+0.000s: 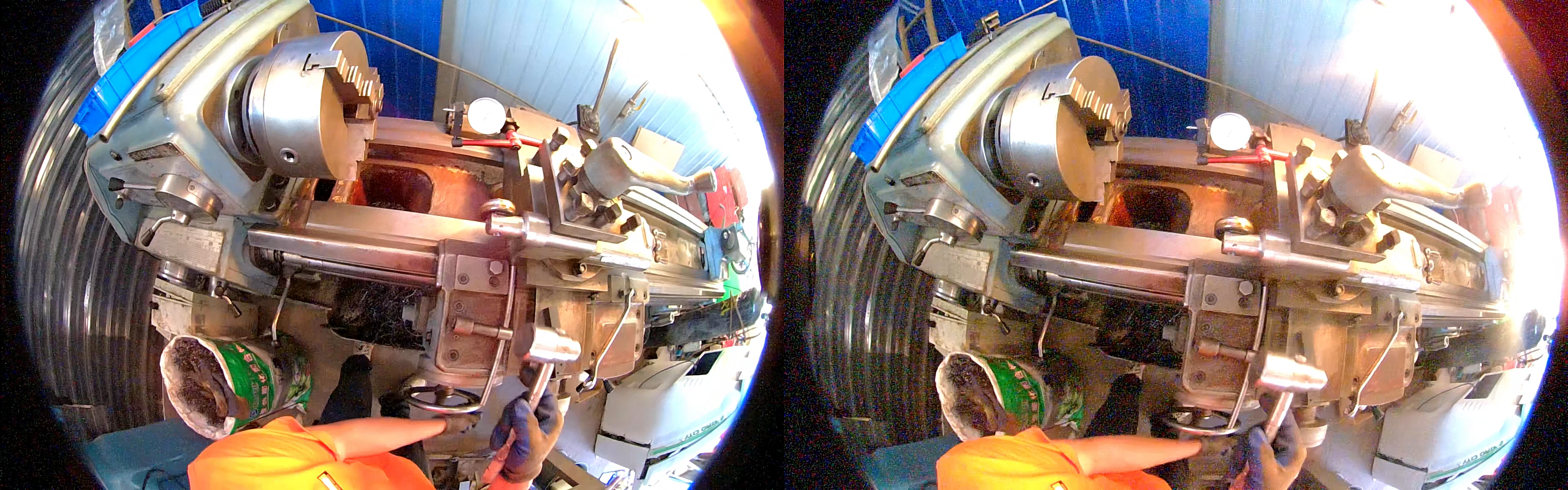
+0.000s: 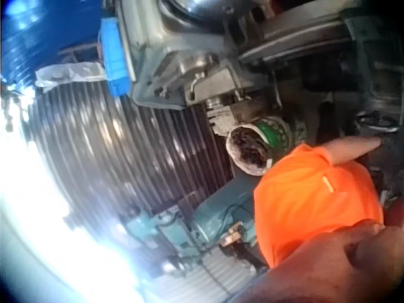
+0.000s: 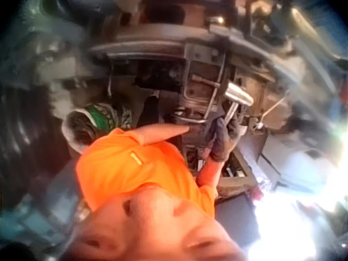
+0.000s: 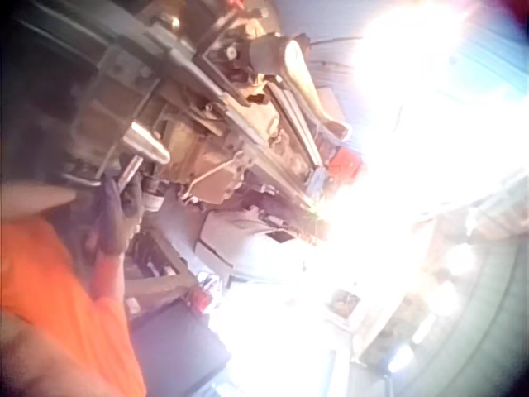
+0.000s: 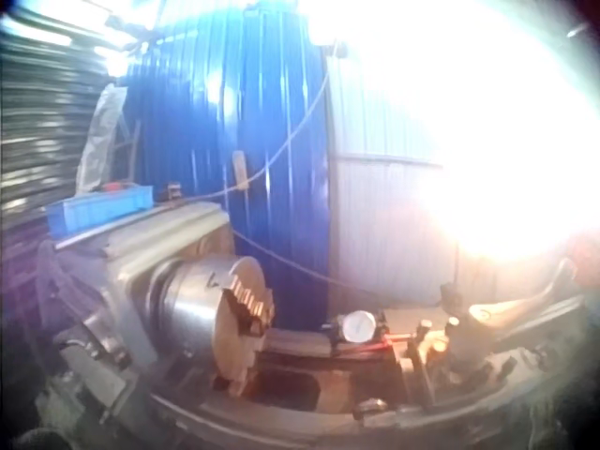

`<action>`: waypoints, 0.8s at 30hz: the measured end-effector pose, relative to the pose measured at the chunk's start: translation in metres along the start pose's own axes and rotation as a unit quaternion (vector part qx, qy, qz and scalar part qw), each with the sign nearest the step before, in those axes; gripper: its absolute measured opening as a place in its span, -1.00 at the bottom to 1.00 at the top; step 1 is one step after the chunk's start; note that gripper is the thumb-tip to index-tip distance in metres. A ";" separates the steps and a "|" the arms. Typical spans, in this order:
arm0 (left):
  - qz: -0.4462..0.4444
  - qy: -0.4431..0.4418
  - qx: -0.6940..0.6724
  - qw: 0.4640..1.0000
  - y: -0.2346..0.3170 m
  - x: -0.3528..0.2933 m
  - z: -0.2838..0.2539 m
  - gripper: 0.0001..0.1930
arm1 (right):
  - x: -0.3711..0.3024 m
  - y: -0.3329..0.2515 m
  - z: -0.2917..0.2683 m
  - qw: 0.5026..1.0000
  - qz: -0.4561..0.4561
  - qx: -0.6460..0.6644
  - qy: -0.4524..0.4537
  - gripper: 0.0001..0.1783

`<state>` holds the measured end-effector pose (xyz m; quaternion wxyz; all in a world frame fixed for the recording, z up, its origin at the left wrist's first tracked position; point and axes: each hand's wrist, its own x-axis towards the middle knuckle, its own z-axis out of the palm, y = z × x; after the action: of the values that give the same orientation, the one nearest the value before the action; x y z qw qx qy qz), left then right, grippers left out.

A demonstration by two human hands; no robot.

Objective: The person uses a wrench to tighten a component on a lathe, rotates the chuck by hand, and uses a soft-faced hammer to tap the workpiece into alignment while observing a dial indicator.

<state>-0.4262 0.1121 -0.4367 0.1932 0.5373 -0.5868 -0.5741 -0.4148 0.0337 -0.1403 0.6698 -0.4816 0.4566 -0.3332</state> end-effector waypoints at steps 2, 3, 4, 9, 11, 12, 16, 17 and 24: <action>-0.010 -0.054 0.059 0.997 -0.012 -0.016 -0.015 -0.47 | 0.009 0.009 0.014 0.999 -0.006 0.020 0.029 -0.45; -0.019 -0.086 0.098 0.991 -0.016 -0.034 -0.029 -0.47 | 0.008 -0.001 0.026 0.999 0.036 0.027 -0.018 -0.46; -0.027 -0.129 0.140 0.981 -0.015 -0.057 -0.045 -0.46 | 0.021 0.013 0.023 0.998 0.008 -0.002 -0.065 -0.48; -0.166 -0.264 0.051 0.949 0.057 -0.218 -0.201 -0.42 | 0.053 0.011 0.101 0.977 0.077 0.042 -0.193 -0.46; -0.116 -0.061 0.047 0.990 0.086 -0.273 -0.278 -0.44 | 0.072 0.001 0.138 0.965 0.072 0.033 -0.251 -0.45; -0.189 -0.026 0.009 0.982 0.133 -0.290 -0.332 -0.48 | 0.080 -0.012 0.154 0.960 0.087 0.024 -0.266 -0.45; 0.054 0.376 0.068 0.922 0.175 -0.335 -0.414 -0.74 | 0.118 -0.018 0.200 0.956 0.084 0.013 -0.282 -0.50; 0.051 0.372 0.146 0.915 0.171 -0.332 -0.419 -0.75 | 0.121 -0.018 0.201 0.955 0.090 0.003 -0.284 -0.51; -0.279 -0.036 0.097 0.955 0.042 -0.249 -0.358 -0.44 | 0.113 0.013 0.172 0.948 -0.077 -0.084 -0.296 -0.38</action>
<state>-0.0550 0.1480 -0.2070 -0.0492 0.6746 -0.4733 -0.5643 -0.2140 -0.0034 -0.1651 0.7045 -0.6466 0.2255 -0.1865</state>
